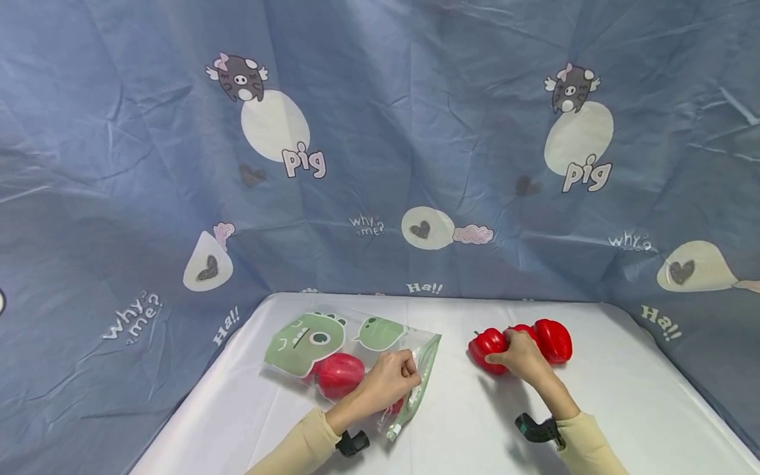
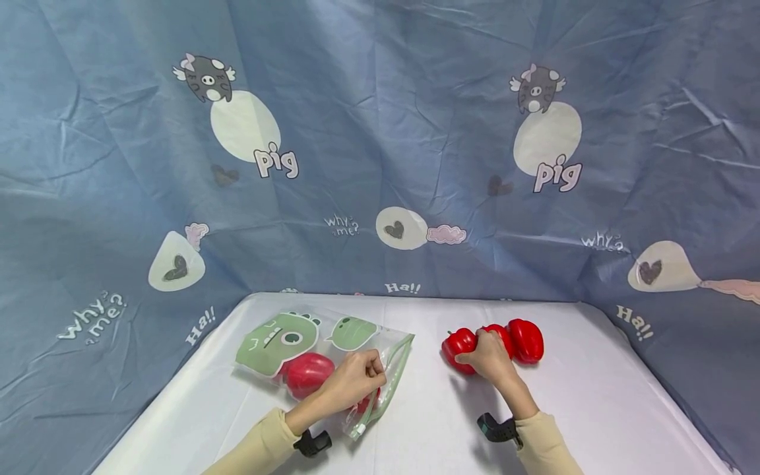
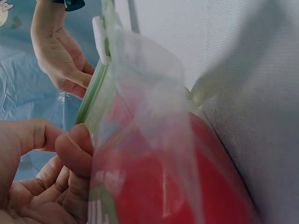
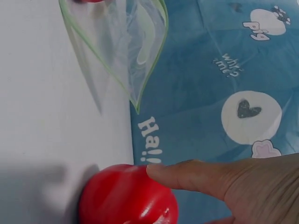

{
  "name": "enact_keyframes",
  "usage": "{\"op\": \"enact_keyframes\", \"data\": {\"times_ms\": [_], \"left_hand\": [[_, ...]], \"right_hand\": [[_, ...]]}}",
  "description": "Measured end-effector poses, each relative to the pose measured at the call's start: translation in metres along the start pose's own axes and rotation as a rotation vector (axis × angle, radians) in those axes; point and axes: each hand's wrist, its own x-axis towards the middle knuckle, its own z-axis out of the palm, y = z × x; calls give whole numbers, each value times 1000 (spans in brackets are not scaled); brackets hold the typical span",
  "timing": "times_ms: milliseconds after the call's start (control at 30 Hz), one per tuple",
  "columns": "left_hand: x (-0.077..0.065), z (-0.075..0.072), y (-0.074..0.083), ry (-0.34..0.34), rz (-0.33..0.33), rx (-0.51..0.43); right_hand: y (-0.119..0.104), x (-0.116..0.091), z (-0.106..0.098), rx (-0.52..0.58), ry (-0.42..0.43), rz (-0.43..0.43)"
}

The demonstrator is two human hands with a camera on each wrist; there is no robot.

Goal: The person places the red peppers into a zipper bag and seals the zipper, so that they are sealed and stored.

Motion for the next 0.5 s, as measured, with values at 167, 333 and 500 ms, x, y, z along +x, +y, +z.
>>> {"op": "enact_keyframes", "data": {"times_ms": [167, 333, 500], "left_hand": [[0, 1, -1, 1, 0, 2], [0, 1, -1, 4, 3, 0], [0, 0, -1, -6, -3, -11]], "right_hand": [[1, 2, 8, 19, -2, -23], [2, 3, 15, 47, -4, -44], [2, 3, 19, 51, -12, -21]]}}
